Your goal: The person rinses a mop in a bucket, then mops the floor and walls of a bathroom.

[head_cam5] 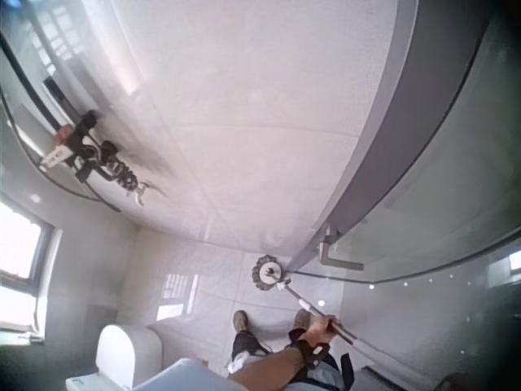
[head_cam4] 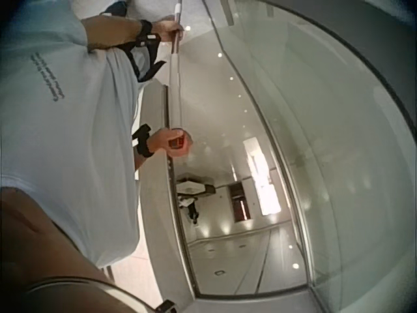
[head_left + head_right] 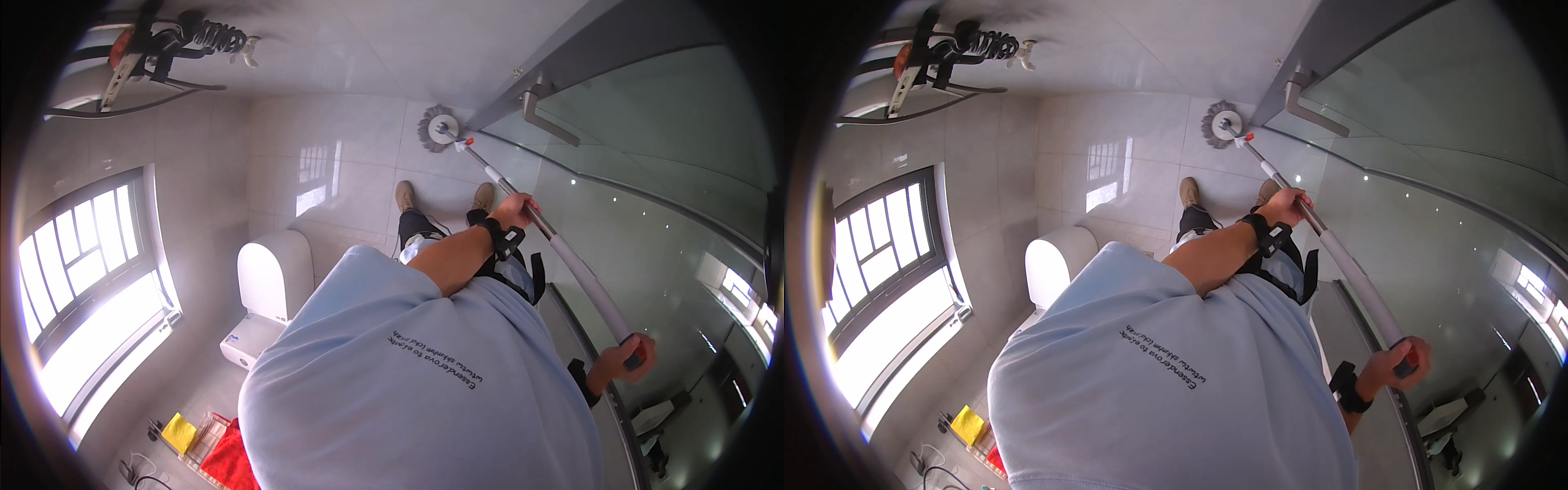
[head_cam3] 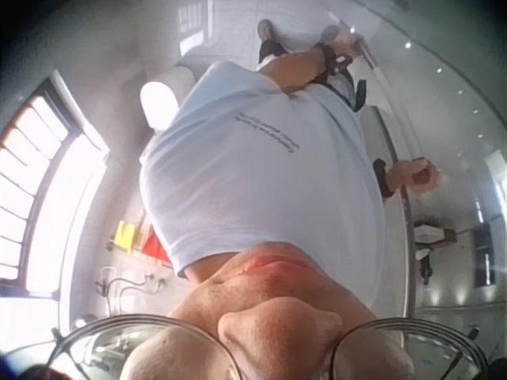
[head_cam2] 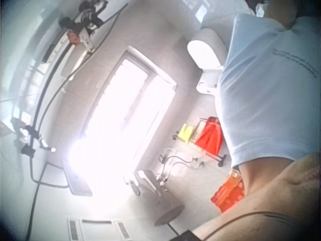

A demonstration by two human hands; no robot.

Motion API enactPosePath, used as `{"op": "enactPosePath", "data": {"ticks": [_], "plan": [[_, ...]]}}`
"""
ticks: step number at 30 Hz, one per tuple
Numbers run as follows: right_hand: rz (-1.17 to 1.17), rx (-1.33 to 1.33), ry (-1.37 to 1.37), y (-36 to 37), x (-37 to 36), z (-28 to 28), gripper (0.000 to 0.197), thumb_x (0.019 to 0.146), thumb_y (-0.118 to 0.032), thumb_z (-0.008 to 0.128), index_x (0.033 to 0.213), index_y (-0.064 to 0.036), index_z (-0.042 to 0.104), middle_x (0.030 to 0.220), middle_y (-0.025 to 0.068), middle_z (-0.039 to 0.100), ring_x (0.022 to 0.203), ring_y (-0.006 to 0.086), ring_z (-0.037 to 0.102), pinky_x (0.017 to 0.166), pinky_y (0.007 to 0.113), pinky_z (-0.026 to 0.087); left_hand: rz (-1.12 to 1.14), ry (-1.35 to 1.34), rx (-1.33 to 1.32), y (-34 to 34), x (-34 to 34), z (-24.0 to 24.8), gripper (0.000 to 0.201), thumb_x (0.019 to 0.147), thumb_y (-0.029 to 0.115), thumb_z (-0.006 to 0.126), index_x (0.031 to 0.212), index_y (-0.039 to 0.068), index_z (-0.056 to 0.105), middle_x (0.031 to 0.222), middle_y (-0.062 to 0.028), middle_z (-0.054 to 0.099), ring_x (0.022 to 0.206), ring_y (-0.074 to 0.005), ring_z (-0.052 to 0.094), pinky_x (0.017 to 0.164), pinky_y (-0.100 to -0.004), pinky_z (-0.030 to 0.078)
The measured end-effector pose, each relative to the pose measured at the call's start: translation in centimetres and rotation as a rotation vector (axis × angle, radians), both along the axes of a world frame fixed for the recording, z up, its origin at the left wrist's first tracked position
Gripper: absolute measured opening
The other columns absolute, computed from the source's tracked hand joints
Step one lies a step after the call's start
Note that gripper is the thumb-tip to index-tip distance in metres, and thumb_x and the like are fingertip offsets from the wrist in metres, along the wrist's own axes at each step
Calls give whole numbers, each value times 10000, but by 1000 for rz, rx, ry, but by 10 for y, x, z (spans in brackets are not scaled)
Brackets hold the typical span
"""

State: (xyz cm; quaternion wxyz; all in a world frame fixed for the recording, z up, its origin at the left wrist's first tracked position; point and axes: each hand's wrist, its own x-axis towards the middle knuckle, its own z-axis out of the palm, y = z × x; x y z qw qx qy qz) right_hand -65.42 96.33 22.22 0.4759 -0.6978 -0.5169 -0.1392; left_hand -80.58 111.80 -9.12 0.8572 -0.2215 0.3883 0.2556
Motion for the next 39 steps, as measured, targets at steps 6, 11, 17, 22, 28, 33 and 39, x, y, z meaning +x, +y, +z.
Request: {"op": "enactPosePath", "data": {"ticks": [6, 11, 17, 22, 28, 33, 39], "plan": [[104, -14, -93, 44, -40, -13, 151, 801, -94, 587, 831, 21, 494, 701, 122, 538, 589, 208, 496, 532, 301, 400, 150, 4, 74, 18, -62, -2, 208, 859, 135, 429, 696, 12, 468, 682, -141, 524, 719, -293, 544, 745, -413, 473], [320, -129, 72, 103, -138, -62, 208, 748, -97, 647, 881, -9, 512, 734, 115, 546, 604, 221, 514, 553, 308, 419, 434, 154, 167, 65, -205, -10, 162, 845, 196, 417, 794, 43, 400, 719, -160, 515, 726, -314, 538, 734, -492, 441], [848, -395, 228, 204, -307, -129, 129, 753, -144, 647, 837, -65, 588, 714, 103, 599, 610, 305, 592, 521, 373, 471, 334, 348, 247, 119, -430, -36, 400, 855, 365, 472, 1001, -3, 418, 925, -110, 504, 952, -238, 498, 937, -403, 359], [776, -968, 146, 248, -372, -195, 250, 732, -309, 612, 837, -85, 650, 741, 150, 637, 682, 349, 610, 630, 449, 488, 167, 672, 358, 120, -447, 9, 568, 862, 343, 477, 1278, -7, 311, 1171, -135, 449, 1106, -253, 458, 999, -439, 321], [747, -1125, 477, 212, -375, -219, 333, 691, -351, 624, 806, -41, 665, 704, 181, 621, 676, 367, 597, 604, 401, 456, 116, 541, 333, 71, -461, -19, 564, 919, 379, 349, 1323, -10, 286, 1328, -176, 378, 1229, -282, 376, 1050, -465, 272], [657, -950, 638, 156, -272, -200, 310, 678, -320, 640, 738, -16, 644, 675, 181, 612, 644, 343, 597, 587, 375, 464, -26, 450, 200, 62, -384, -29, 499, 901, 357, 425, 1276, 36, 351, 1228, -166, 462, 1180, -291, 414, 1006, -462, 333], [422, -714, 641, 78, -109, -117, 234, 679, -176, 694, 828, -7, 634, 661, 142, 616, 590, 268, 610, 563, 325, 464, -253, 607, 101, 53, -248, -80, 316, 848, 287, 537, 1047, 75, 413, 868, -121, 535, 787, -270, 559, 719, -452, 439]]}}
